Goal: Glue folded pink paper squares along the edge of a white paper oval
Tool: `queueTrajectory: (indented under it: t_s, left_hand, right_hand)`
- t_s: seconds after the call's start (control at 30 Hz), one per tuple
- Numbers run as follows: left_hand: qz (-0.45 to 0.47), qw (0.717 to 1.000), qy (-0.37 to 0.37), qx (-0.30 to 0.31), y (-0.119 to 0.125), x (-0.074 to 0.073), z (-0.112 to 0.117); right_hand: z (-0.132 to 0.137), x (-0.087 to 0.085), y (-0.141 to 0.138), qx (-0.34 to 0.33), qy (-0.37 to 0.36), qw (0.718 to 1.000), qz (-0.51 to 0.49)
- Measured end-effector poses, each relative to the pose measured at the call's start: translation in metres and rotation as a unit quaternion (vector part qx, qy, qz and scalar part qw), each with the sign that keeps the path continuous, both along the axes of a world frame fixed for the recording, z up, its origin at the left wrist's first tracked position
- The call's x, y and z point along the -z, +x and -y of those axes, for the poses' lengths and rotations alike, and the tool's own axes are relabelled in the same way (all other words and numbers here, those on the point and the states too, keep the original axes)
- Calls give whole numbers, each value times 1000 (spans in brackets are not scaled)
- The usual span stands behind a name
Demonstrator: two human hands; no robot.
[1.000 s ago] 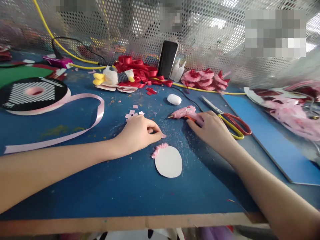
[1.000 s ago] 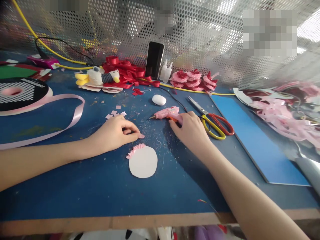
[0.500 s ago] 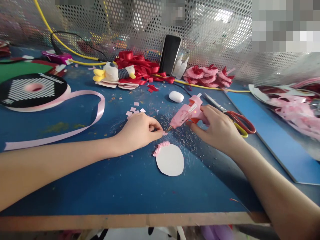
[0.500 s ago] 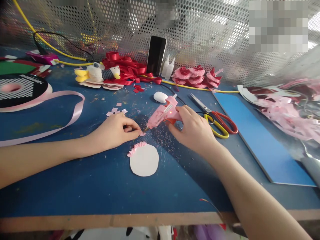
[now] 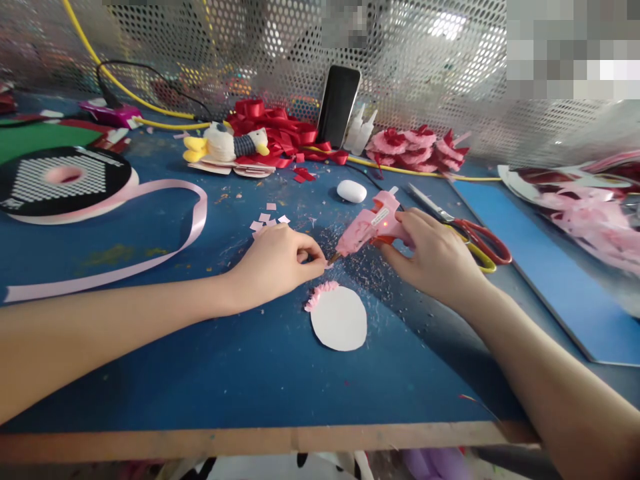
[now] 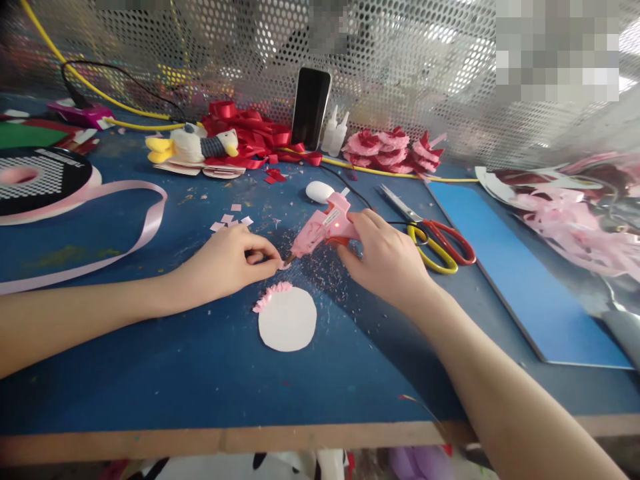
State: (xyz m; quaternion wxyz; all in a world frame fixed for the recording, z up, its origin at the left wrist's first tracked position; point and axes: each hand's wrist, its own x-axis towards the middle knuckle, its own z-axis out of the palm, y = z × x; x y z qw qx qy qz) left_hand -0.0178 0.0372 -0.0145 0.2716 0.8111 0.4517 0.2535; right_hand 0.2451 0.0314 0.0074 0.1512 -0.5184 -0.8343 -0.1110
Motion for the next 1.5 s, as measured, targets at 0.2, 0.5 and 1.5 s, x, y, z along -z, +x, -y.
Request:
queueTrajectory:
  t_s: [0.2,0.5,1.5]
  left_hand:
    - [-2,1000,5,0,0,1,0]
    - [-7,1000,4,0,1,-1,0]
    - [110,992,17,55,1,-10,12]
  right_hand:
    - [-1,1,1,-4,2,1000,-5]
    - [-1,-1,2,-6,-7,1000,-8]
    - [-9,14,10,107,50,992,-52]
